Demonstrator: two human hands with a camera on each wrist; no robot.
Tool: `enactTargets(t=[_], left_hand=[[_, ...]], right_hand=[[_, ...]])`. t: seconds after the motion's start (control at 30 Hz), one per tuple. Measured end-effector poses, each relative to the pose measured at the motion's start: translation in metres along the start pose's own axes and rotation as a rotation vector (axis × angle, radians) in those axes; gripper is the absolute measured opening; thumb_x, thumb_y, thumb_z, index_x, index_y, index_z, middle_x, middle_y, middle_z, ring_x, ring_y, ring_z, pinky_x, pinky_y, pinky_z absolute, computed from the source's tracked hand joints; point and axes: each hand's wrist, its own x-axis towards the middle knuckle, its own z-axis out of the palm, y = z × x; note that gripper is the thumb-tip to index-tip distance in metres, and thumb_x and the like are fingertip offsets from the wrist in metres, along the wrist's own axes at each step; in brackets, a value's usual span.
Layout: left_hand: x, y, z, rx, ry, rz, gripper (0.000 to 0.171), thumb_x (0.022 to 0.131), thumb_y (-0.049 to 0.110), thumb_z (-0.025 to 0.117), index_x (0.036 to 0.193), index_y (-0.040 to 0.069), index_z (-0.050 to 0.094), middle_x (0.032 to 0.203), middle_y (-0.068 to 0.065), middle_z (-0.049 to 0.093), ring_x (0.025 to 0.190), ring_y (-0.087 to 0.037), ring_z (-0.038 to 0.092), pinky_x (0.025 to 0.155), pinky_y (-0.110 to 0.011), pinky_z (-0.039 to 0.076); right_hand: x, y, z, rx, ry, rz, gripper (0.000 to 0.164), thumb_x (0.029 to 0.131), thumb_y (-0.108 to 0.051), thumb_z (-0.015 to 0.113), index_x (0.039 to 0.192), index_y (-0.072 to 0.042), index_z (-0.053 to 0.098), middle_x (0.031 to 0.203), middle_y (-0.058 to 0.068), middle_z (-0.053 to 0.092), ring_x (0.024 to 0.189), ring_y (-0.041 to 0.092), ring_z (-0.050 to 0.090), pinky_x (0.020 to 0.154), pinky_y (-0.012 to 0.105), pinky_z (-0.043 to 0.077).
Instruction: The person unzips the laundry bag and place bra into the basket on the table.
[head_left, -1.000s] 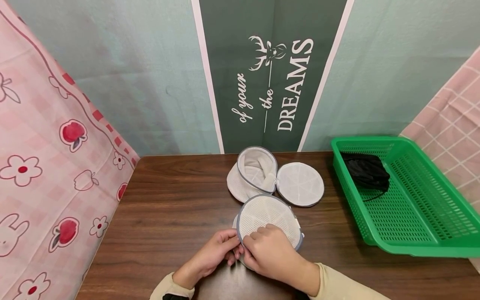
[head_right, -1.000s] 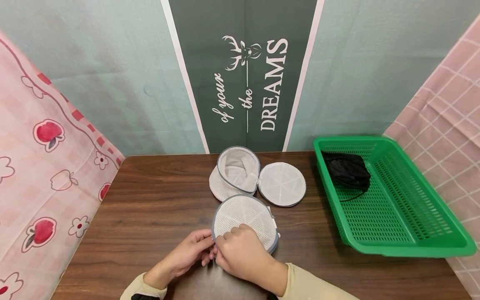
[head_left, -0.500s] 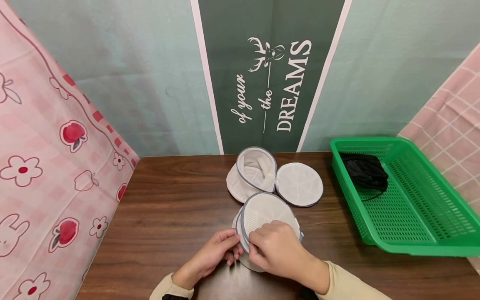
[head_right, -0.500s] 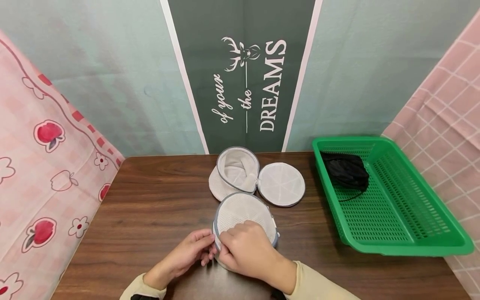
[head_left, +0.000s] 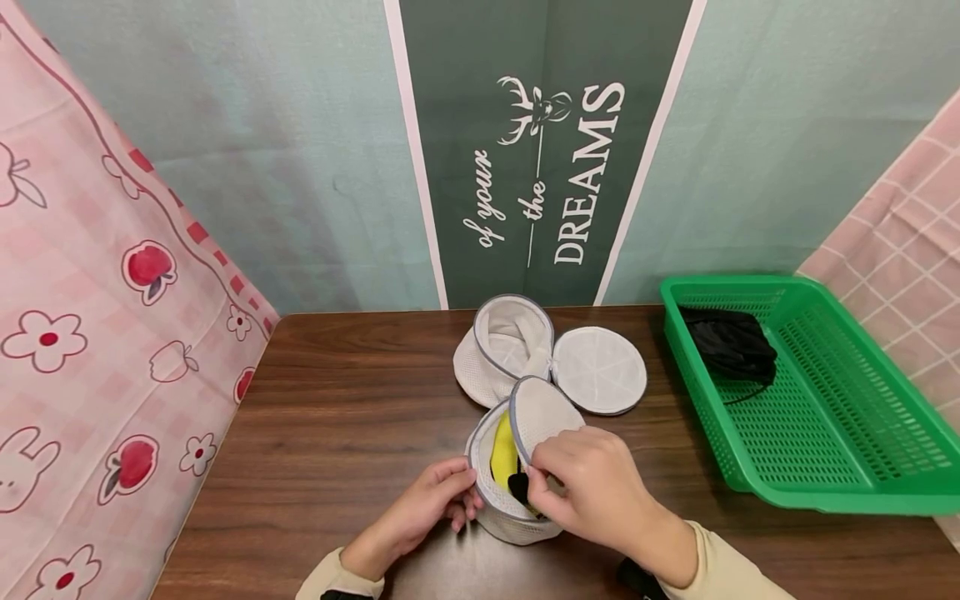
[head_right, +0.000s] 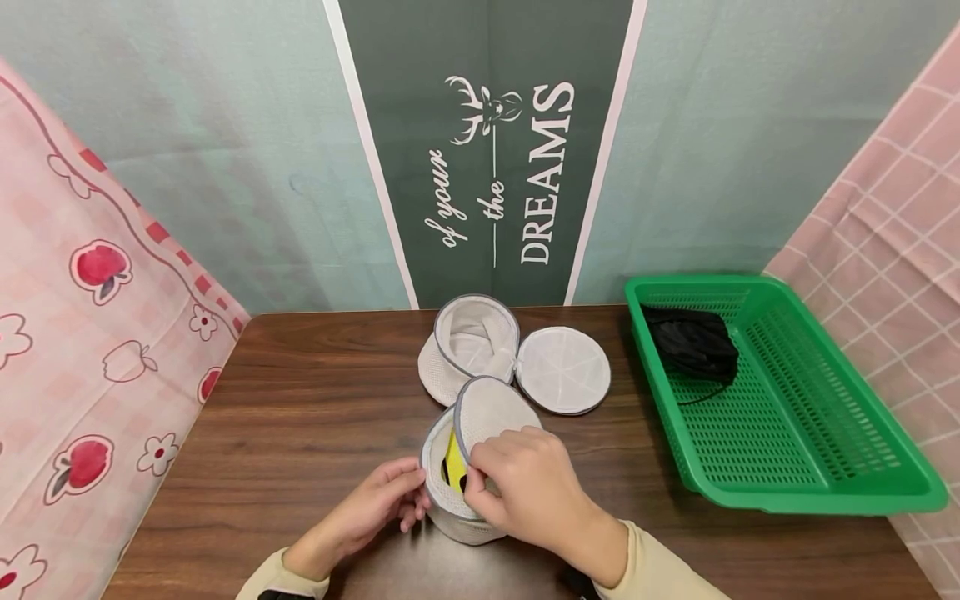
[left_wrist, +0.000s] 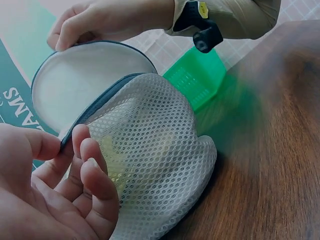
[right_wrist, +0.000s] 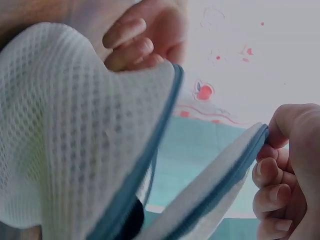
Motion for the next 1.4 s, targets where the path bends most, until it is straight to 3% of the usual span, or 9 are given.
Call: enactTargets(t=[0.13, 0.3, 0.37, 0.63, 0.83, 1.0, 1.4], left_hand=[[0.0, 0.0, -0.001, -0.003, 0.008, 0.002, 0.035, 0.105, 0.013, 0.047, 0.099, -0.021, 0.043, 0.081, 0.001, 0.062, 0.069, -0.007, 0.059, 0.055, -0.017, 0.048], [-0.001, 0.002, -0.002, -0.008, 0.028, 0.0, 0.019, 0.104, 0.012, 0.048, 0.092, 0.001, 0.057, 0.08, 0.002, 0.062, 0.071, -0.008, 0.059, 0.057, -0.018, 0.049], [-0.001, 0.003, -0.003, -0.01, 0.034, 0.004, 0.017, 0.104, 0.011, 0.048, 0.092, 0.005, 0.058, 0.08, 0.002, 0.062, 0.071, -0.008, 0.059, 0.057, -0.018, 0.049], [-0.003, 0.004, -0.005, -0.002, 0.047, 0.031, 0.033, 0.102, 0.009, 0.047, 0.099, -0.024, 0.042, 0.079, 0.003, 0.062, 0.07, -0.008, 0.059, 0.059, -0.018, 0.049], [-0.004, 0.003, -0.007, -0.005, 0.063, 0.032, 0.029, 0.101, 0.008, 0.047, 0.095, -0.02, 0.045, 0.078, 0.002, 0.061, 0.069, -0.007, 0.059, 0.058, -0.018, 0.049], [-0.005, 0.001, -0.008, -0.004, 0.054, 0.042, 0.034, 0.101, 0.008, 0.046, 0.099, -0.025, 0.04, 0.078, 0.003, 0.061, 0.069, -0.007, 0.058, 0.059, -0.017, 0.049], [-0.006, 0.001, -0.01, 0.003, 0.06, 0.038, 0.034, 0.1, 0.006, 0.045, 0.099, -0.027, 0.04, 0.078, 0.0, 0.058, 0.069, -0.007, 0.057, 0.059, -0.018, 0.048]], right_hand=[[-0.001, 0.007, -0.008, -0.006, 0.088, 0.002, 0.011, 0.074, -0.017, 0.058, 0.067, -0.024, 0.054, 0.057, -0.015, 0.042, 0.052, 0.001, 0.037, 0.05, 0.02, 0.032], [-0.002, 0.016, -0.017, -0.02, 0.183, 0.008, 0.012, 0.077, -0.017, 0.055, 0.067, -0.022, 0.055, 0.059, -0.015, 0.046, 0.053, 0.001, 0.04, 0.049, 0.022, 0.033], [-0.003, 0.018, -0.022, -0.024, 0.2, 0.018, 0.013, 0.079, -0.018, 0.054, 0.067, -0.022, 0.055, 0.06, -0.015, 0.047, 0.054, 0.001, 0.04, 0.049, 0.022, 0.033], [-0.01, 0.031, -0.038, -0.065, 0.215, 0.058, 0.018, 0.081, -0.019, 0.053, 0.064, -0.024, 0.052, 0.06, -0.015, 0.044, 0.055, 0.002, 0.037, 0.049, 0.02, 0.029], [-0.02, 0.042, -0.045, -0.11, 0.227, 0.098, 0.019, 0.082, -0.021, 0.052, 0.064, -0.024, 0.049, 0.06, -0.016, 0.04, 0.055, 0.002, 0.034, 0.048, 0.019, 0.026], [-0.027, 0.049, -0.051, -0.149, 0.222, 0.149, 0.018, 0.082, -0.022, 0.052, 0.064, -0.025, 0.053, 0.06, -0.017, 0.042, 0.055, 0.0, 0.034, 0.046, 0.018, 0.028], [-0.053, 0.064, -0.07, -0.254, 0.083, 0.434, 0.023, 0.075, -0.012, 0.065, 0.065, -0.029, 0.053, 0.057, -0.019, 0.038, 0.049, -0.004, 0.028, 0.042, 0.019, 0.023]])
